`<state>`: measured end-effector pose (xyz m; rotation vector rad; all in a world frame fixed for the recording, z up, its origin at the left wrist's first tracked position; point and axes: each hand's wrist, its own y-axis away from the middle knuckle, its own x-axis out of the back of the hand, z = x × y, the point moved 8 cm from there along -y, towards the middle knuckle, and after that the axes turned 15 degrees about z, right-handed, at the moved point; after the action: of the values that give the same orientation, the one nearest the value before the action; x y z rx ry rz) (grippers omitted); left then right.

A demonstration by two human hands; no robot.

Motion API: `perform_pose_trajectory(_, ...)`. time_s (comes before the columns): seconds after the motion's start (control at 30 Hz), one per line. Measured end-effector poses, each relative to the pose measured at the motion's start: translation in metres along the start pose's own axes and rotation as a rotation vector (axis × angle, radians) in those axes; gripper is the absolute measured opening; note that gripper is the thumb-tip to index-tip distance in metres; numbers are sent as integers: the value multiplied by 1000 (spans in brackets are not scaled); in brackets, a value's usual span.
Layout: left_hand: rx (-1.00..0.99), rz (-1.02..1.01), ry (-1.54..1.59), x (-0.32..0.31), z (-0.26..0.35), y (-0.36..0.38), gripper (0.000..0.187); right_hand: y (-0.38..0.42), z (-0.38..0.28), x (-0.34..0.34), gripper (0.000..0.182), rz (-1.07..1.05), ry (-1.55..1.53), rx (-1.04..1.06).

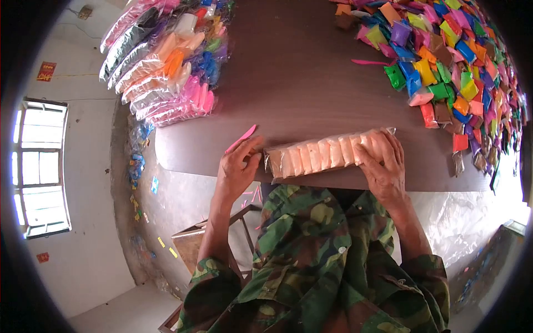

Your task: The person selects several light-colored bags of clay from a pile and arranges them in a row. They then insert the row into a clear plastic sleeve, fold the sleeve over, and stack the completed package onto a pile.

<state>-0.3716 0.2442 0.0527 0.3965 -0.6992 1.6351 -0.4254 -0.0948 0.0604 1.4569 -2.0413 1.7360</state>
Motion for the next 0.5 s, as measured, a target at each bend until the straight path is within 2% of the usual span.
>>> perform_pose_trajectory(0.03, 13, 18, 23, 0, 1, 0, 29, 0, 0, 0, 42, -6, 0, 7)
perform_pose_trajectory(0.13, -135, 13, -41, -6, 11, -3, 28, -1, -1, -1, 44, -7, 8, 16)
perform_pose_trajectory(0.23, -110, -68, -30, -10, 0, -7, 24, 0, 1, -1, 46, -6, 9, 17)
perform_pose_trajectory(0.43, -142, 61, -79, -10, 2, -2, 18, 0, 0, -1, 47, -6, 11, 11)
perform_pose_trajectory(0.5, -210, 122, -115, -12, 6, 1, 17, 0, 2, 0, 46, 4, 11, 11)
